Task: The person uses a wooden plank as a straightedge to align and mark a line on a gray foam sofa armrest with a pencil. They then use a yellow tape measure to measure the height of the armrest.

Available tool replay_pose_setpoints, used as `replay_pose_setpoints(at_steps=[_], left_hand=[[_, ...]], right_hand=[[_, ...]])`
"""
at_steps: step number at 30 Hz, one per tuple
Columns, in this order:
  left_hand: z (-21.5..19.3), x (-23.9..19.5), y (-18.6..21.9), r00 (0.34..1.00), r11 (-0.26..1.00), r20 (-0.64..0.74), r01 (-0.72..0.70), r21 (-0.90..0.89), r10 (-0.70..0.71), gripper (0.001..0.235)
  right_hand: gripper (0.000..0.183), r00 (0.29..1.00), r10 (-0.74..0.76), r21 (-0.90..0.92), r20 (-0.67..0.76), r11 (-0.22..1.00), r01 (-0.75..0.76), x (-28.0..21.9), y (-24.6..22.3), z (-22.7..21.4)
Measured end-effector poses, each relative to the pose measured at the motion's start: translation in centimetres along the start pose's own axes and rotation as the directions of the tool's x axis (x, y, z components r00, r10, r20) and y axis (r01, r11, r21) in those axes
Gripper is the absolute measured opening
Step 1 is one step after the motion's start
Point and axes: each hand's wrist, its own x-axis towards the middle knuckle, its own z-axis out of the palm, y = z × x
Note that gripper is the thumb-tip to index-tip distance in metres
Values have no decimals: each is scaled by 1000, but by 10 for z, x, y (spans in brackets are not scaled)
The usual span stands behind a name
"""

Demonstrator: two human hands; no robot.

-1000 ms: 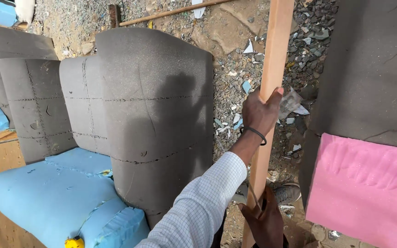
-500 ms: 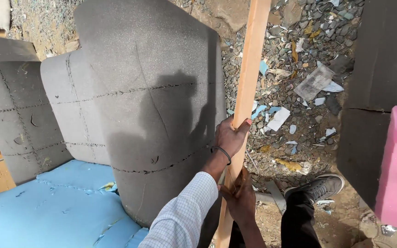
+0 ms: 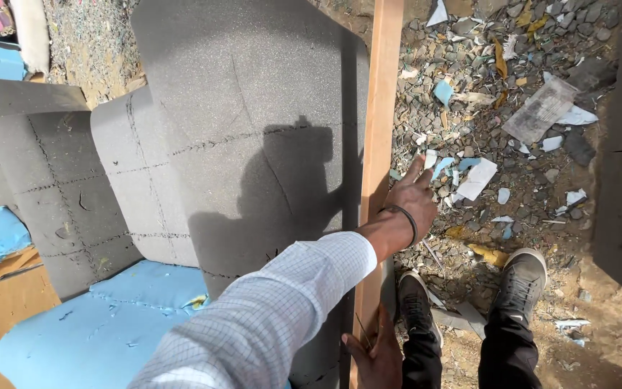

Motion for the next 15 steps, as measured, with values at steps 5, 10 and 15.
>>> replay_pose_setpoints(at_steps=[5,10,15], left_hand=[[162,117,14,831,939,553,-234,254,58,117],[288,157,49,792,-552,598,-556,622,-123,64],[279,139,79,461,-945,829,-234,-229,-316,42]], right_hand=[[142,958,206,76,200,971,-225,35,11,-5],[130,990,105,252,93,959,-125,133,109,82],[128,998,-55,126,43,991,50,125,146,57]])
